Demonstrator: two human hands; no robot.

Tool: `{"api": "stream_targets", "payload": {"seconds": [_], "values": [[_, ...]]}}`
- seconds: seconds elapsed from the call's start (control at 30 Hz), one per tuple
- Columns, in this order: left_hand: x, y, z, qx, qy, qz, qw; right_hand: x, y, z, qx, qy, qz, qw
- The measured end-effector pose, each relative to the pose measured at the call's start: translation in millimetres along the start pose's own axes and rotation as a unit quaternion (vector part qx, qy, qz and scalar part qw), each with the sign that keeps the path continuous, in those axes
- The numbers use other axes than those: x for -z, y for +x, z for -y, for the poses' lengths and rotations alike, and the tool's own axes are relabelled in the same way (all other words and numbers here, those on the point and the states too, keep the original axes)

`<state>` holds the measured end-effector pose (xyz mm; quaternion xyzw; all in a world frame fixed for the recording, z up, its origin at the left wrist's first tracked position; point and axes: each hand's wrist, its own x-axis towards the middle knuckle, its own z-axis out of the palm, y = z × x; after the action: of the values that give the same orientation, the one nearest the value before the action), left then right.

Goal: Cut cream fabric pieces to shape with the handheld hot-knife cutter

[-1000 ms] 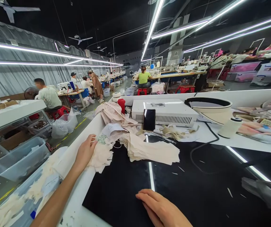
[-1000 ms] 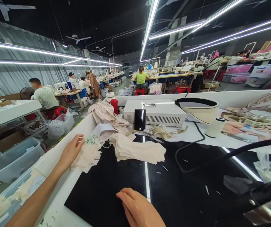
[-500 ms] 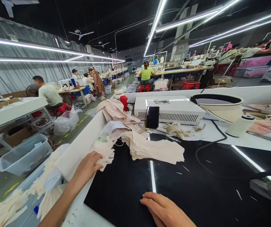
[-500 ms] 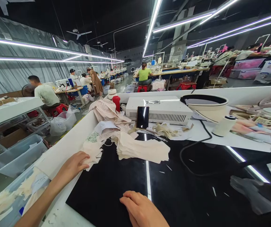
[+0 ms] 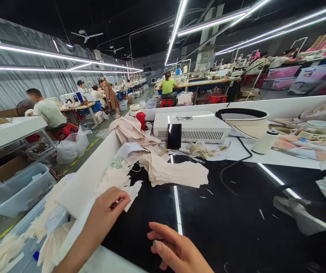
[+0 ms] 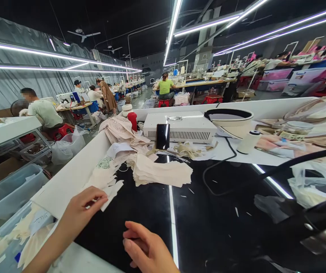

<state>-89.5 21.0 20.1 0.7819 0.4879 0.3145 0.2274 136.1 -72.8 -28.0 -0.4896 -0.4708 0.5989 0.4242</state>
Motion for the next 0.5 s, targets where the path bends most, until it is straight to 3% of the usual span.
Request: {"api": "stream_targets", "payload": {"seconds": [0.07, 0.13, 0.23, 0.3, 0.37, 0.5], "values": [[-18.6, -15, -18, -0.065, -0.018, 0.023, 0.997, -14, 1, 5, -0.07, 0.181, -0.015, 0.981], [-39.5, -30, -31, -0.149, -0.005, 0.052, 0.988, -22, 1, 11, -0.091, 0.293, -0.027, 0.951], [-62.9, -45, -42, -0.324, 0.022, 0.03, 0.945, -20, -1, 17, -0.085, 0.315, -0.068, 0.943], [-66.5, -48, -45, -0.397, 0.014, 0.007, 0.918, -12, -5, 17, -0.08, 0.274, -0.099, 0.953], [-60.5, -46, -46, -0.39, -0.015, 0.017, 0.92, -3, -10, 15, -0.074, 0.222, -0.111, 0.966], [-42.8, -27, -45, -0.26, -0.049, 0.041, 0.964, 6, -18, 17, -0.066, 0.133, -0.069, 0.986]]}}
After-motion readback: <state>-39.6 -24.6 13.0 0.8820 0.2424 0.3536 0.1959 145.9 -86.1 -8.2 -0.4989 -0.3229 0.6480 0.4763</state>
